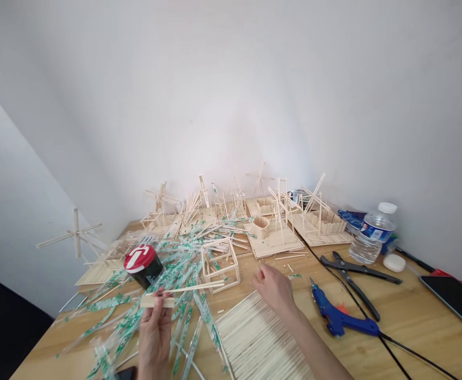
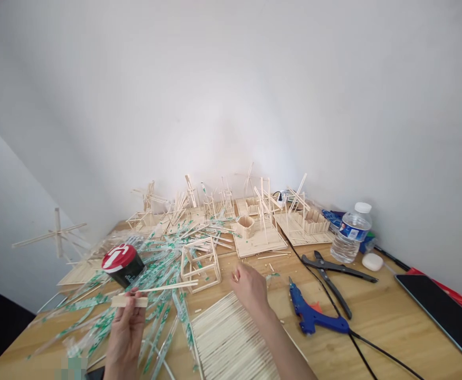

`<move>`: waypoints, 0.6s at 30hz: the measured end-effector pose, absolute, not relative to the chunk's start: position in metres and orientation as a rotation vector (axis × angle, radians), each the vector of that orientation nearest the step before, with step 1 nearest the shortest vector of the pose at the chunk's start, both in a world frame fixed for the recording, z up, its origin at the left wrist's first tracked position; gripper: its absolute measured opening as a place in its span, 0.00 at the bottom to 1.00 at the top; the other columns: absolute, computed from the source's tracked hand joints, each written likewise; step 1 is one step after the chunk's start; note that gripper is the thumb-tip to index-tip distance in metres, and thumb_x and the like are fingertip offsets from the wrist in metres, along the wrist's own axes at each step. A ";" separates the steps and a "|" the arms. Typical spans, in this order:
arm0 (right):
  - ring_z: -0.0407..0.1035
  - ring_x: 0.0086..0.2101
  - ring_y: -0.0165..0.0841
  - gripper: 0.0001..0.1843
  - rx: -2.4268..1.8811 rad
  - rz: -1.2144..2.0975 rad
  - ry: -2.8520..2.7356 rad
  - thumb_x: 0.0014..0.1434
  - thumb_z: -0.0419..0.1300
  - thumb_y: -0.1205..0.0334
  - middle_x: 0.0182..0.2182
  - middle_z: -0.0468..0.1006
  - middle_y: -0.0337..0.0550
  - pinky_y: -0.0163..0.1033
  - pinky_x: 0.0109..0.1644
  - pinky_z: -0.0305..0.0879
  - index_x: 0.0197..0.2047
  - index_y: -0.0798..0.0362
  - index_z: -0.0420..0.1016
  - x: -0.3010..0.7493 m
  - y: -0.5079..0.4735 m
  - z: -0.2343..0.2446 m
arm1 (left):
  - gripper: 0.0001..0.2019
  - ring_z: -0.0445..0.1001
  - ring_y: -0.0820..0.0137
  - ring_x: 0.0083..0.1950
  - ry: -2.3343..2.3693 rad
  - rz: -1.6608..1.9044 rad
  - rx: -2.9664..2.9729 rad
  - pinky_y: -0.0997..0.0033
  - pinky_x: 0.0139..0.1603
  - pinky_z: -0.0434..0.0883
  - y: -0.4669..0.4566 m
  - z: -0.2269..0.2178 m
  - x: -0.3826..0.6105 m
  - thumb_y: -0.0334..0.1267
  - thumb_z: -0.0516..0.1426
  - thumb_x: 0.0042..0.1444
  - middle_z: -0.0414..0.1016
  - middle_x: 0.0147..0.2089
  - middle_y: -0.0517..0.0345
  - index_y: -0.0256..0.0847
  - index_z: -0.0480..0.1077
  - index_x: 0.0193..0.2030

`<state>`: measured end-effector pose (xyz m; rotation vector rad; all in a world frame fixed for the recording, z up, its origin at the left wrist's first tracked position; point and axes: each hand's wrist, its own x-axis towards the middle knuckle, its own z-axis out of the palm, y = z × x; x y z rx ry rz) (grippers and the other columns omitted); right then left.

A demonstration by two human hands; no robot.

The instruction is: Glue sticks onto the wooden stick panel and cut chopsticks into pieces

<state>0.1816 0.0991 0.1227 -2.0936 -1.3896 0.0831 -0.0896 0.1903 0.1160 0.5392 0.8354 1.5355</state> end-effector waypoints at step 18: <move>0.72 0.35 0.33 0.17 -1.506 0.628 -1.641 0.66 0.47 0.56 0.34 0.79 0.41 0.35 0.38 0.62 0.38 0.51 0.77 0.135 0.086 0.146 | 0.20 0.77 0.74 0.33 0.816 1.300 0.563 0.80 0.38 0.75 0.170 0.131 -0.050 0.38 0.74 0.22 0.80 0.36 0.58 0.38 0.77 0.27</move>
